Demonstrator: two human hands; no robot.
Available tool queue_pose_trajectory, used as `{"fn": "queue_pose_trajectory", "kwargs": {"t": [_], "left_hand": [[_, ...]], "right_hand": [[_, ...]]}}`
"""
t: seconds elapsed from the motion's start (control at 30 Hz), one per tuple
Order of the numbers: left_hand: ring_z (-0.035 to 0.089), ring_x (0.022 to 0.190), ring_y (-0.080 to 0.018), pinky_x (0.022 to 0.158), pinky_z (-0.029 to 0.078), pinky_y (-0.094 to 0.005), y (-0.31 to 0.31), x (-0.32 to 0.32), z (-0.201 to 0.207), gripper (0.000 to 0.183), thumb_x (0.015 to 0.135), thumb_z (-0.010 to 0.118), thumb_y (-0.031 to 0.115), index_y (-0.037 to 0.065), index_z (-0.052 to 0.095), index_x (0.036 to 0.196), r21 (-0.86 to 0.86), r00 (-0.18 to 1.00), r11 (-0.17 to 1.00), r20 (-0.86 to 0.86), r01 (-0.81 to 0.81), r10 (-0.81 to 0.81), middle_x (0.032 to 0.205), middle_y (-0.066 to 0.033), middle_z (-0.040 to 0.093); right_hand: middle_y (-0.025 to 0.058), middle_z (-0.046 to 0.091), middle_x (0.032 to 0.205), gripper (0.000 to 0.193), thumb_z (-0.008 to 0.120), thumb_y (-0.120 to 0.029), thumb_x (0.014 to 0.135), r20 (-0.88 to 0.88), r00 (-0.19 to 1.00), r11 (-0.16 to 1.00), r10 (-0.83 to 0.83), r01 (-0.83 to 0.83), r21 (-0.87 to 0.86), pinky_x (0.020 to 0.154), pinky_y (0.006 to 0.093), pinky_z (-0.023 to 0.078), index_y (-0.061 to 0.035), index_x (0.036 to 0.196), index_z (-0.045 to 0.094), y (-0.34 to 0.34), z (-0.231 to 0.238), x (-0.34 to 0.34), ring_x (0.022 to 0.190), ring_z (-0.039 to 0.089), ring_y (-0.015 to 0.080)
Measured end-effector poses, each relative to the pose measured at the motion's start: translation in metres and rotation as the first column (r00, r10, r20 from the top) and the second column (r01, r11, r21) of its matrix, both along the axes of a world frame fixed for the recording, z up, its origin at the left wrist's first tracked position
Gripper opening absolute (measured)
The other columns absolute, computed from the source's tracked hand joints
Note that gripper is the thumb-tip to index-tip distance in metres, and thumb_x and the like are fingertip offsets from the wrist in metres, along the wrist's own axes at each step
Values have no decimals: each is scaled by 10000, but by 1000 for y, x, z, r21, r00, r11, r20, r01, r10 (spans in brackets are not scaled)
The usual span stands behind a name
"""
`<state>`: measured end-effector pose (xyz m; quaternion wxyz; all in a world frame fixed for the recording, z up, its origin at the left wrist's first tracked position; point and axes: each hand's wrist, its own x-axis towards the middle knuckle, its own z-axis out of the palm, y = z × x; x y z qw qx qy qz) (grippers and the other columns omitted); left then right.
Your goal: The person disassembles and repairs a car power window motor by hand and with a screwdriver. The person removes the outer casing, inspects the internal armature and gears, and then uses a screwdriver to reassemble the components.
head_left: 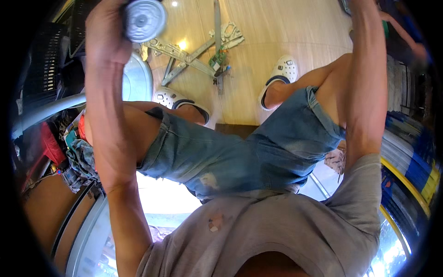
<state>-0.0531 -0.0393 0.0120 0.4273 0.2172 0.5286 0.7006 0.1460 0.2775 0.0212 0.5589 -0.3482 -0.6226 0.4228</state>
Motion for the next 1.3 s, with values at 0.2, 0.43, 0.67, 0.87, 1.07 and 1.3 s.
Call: {"fn": "queue_pose_trajectory", "kwargs": {"t": [0.2, 0.43, 0.67, 0.87, 1.07, 1.3], "left_hand": [[657, 1021, -205, 903, 535, -334, -61, -92, -34, 306, 940, 609, 178, 19, 627, 1201, 66, 970, 989, 214, -132, 116, 1131, -134, 673], [623, 1099, -266, 980, 498, -365, -72, -83, -20, 357, 957, 583, 195, -42, 581, 1223, 281, 888, 938, 348, 205, -299, 1183, -200, 638], [622, 1113, -276, 979, 502, -382, -70, -77, -20, 348, 974, 552, 222, -28, 592, 1213, 250, 884, 950, 379, 186, -273, 1198, -186, 638], [628, 1099, -277, 972, 507, -394, -54, -70, -19, 342, 970, 559, 216, -20, 592, 1216, 188, 858, 962, 440, 200, -264, 1183, -183, 645], [592, 1163, -262, 1044, 446, -408, -61, -81, -25, 313, 967, 559, 163, -7, 593, 1227, 97, 884, 995, 462, 24, -66, 1207, -148, 643], [620, 1113, -265, 992, 489, -418, -33, -63, -16, 328, 1008, 479, 187, -1, 568, 1261, 47, 909, 998, 412, 48, -63, 1207, -162, 637]], "right_hand": [[187, 608, 667, 247, 473, -167, 873, 543, 637, 761, 548, -109, -639, 439, 450, 493, 25, 803, 611, 8, -246, -23, 526, 639, 290], [101, 564, 602, 130, 558, -105, 838, 496, 622, 561, 606, 109, -821, 378, 370, 421, 4, 784, 603, -189, -370, 19, 456, 566, 190], [164, 708, 951, 287, 622, -283, 823, 697, 532, 778, 481, 108, -619, 814, 388, 529, -85, 1019, 692, -247, -407, 54, 886, 690, 306], [164, 698, 998, 296, 614, -294, 838, 699, 470, 807, 539, -51, -588, 868, 419, 502, -95, 1046, 686, -263, -409, 57, 977, 652, 348], [186, 701, 940, 422, 611, -441, 865, 762, 560, 783, 326, 293, -550, 826, 385, 514, -46, 992, 692, -292, -388, 36, 917, 674, 336], [233, 686, 946, 508, 625, -477, 811, 705, 501, 733, 502, 187, -654, 820, 428, 521, -5, 988, 682, -342, -392, 8, 918, 666, 381]]}}
